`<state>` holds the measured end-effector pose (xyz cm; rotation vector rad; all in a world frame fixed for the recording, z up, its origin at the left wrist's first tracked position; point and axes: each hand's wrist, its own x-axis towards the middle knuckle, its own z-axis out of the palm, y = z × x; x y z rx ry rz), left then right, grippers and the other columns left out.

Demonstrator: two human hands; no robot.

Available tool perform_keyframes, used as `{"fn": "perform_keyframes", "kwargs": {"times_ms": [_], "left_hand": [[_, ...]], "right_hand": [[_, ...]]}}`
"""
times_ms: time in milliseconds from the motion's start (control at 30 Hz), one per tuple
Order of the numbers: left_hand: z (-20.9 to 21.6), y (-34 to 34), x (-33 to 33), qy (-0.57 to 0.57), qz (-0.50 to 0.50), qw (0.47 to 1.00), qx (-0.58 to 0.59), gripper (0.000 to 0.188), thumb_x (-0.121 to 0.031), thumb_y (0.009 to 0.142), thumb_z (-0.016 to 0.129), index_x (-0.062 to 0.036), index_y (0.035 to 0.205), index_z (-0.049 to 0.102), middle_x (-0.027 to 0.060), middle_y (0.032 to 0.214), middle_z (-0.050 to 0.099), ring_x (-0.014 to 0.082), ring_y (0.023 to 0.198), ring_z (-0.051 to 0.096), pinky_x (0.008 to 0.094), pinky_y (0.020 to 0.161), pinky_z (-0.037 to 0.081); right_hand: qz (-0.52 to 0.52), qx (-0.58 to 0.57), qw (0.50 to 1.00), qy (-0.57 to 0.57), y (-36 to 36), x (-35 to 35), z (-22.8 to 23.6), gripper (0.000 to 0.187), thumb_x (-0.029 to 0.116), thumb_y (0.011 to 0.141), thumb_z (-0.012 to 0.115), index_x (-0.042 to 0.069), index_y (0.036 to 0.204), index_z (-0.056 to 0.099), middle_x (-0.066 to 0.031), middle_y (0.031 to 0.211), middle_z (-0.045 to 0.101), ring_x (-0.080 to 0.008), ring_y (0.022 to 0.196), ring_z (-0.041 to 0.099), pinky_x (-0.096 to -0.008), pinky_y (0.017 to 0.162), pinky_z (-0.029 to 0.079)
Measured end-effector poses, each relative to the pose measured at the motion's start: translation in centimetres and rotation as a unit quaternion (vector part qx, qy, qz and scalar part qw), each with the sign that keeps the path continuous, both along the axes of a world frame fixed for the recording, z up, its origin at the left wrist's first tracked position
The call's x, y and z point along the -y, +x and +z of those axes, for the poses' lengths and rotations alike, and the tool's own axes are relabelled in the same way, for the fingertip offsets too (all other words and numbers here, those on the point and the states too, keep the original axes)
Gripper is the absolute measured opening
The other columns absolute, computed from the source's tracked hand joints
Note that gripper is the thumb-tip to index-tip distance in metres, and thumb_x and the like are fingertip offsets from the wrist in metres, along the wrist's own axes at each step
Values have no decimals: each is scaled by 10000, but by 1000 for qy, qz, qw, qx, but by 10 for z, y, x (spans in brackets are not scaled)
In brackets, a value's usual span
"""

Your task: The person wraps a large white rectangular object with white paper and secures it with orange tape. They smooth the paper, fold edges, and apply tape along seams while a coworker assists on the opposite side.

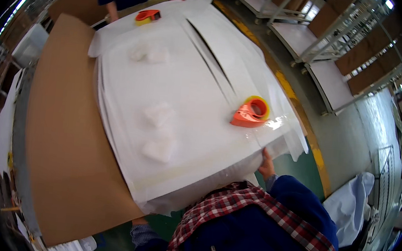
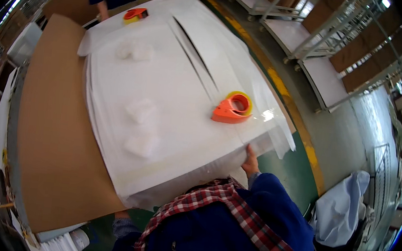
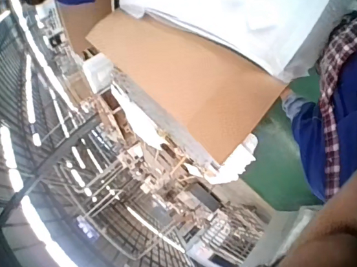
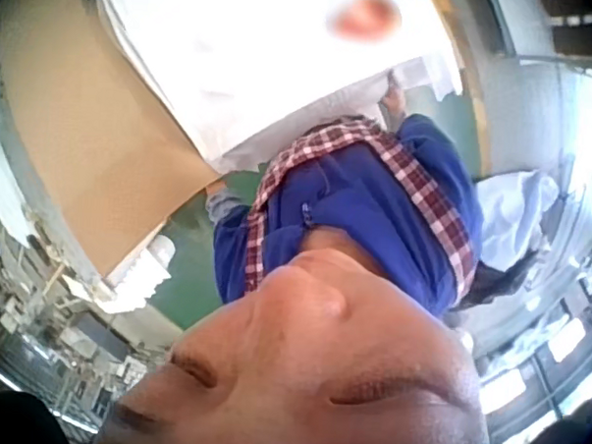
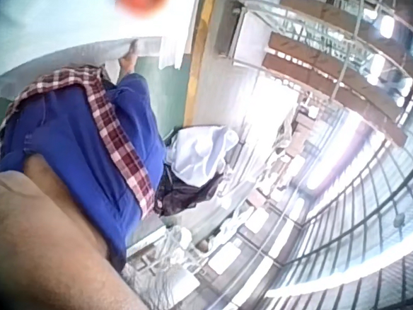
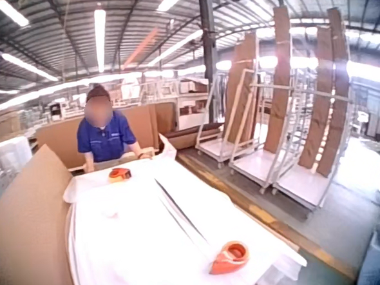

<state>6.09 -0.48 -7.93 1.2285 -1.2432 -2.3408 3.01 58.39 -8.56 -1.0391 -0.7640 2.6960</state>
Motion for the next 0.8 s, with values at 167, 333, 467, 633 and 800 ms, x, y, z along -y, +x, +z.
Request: {"fn": "perform_keyframes", "kwargs": {"times_ms": [167,333,467,633,800], "left_hand": [[-10,-5,-11,-7,-33,999,16,415,-368,910,491,-79,1206,533,70,1100,589,249,956,576,364,831,484],[-21,6,-14,-19,-34,999,12,410,-360,911,492,-77,1204,534,70,1092,591,245,948,578,360,820,488],[-40,1,-20,-34,-41,999,-3,406,-354,911,493,-74,1203,534,69,1085,592,242,941,580,357,811,492],[-87,0,-23,-68,-8,997,-18,401,-346,912,495,-72,1202,534,69,1077,594,238,932,582,353,799,497],[-30,5,-44,-86,-15,996,3,264,-135,858,542,-23,1096,549,50,980,587,187,797,573,347,648,509]], "right_hand": [[-37,68,990,122,-2,7,24,433,186,857,650,46,1235,491,-111,1151,579,-301,1034,561,-482,884,479],[-52,84,990,103,-7,6,4,442,177,865,631,38,1252,470,-111,1182,564,-296,1072,543,-472,908,465],[-44,55,996,59,-4,7,26,447,125,863,624,34,1267,456,-113,1196,554,-308,1076,539,-485,909,466],[2,43,994,105,-11,12,31,421,138,874,611,40,1256,465,-106,1176,558,-292,1072,541,-472,936,451],[49,44,996,56,2,-33,-9,377,194,889,603,33,1214,502,-99,1155,570,-284,1062,547,-455,924,458]]}}
